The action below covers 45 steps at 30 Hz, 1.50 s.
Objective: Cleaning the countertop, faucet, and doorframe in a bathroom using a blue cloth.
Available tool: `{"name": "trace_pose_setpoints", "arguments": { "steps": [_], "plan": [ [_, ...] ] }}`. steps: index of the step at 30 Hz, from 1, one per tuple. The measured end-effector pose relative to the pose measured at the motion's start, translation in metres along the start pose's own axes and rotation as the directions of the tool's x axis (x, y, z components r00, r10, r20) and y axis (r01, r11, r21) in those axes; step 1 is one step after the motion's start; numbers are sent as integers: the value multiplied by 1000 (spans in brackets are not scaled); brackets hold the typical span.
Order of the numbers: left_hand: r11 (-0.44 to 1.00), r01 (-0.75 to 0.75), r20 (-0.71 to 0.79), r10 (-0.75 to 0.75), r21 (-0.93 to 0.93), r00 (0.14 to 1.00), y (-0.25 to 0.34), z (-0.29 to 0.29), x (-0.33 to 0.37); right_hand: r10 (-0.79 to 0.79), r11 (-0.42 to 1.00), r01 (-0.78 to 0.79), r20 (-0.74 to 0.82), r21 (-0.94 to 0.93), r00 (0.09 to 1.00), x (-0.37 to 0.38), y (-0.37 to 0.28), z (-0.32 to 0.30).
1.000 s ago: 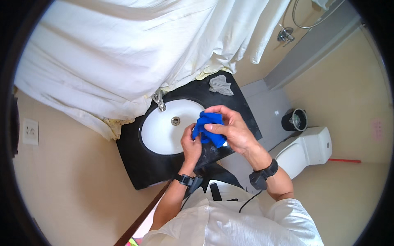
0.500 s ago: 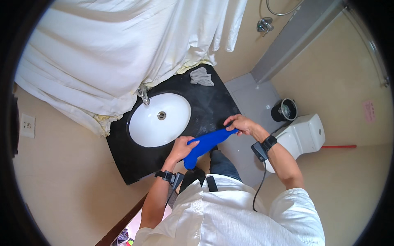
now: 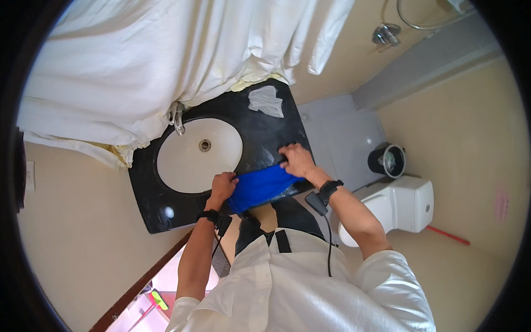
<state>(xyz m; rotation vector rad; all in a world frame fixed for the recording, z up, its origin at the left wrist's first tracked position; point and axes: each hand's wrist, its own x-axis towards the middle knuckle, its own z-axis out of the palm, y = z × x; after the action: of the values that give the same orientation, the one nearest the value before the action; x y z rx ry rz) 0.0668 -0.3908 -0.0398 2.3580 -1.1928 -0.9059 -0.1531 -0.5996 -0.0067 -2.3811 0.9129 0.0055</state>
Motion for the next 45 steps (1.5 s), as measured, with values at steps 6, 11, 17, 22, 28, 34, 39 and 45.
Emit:
{"name": "trace_pose_setpoints", "arguments": {
  "steps": [6,11,17,22,28,34,39,45],
  "plan": [
    [995,-19,77,11,95,997,10,-16,-14,71,967,17,332,-255,941,19,17,3],
    [989,-32,-99,17,-146,995,18,-50,-25,-12,887,-78,191,455,982,35,28,-38],
    [976,-199,-336,159,-87,928,56,-85,-27,-179,830,309,-304,465,936,43,7,-89],
    [959,-253,-278,210,-128,937,77,-100,-22,-87,890,156,-177,428,980,26,7,-109],
    [961,-178,12,184,-212,983,77,-92,-59,43,879,-84,99,468,994,-22,5,-119],
    [966,-19,43,31,-258,999,37,-46,-20,111,725,-219,204,653,973,2,49,-49],
    [994,101,-148,-105,-34,983,21,-16,7,232,942,-252,109,223,966,31,52,-2],
    [974,219,-168,-207,53,964,21,-10,0,288,956,-293,205,-4,935,15,43,-14]
  ]
}}
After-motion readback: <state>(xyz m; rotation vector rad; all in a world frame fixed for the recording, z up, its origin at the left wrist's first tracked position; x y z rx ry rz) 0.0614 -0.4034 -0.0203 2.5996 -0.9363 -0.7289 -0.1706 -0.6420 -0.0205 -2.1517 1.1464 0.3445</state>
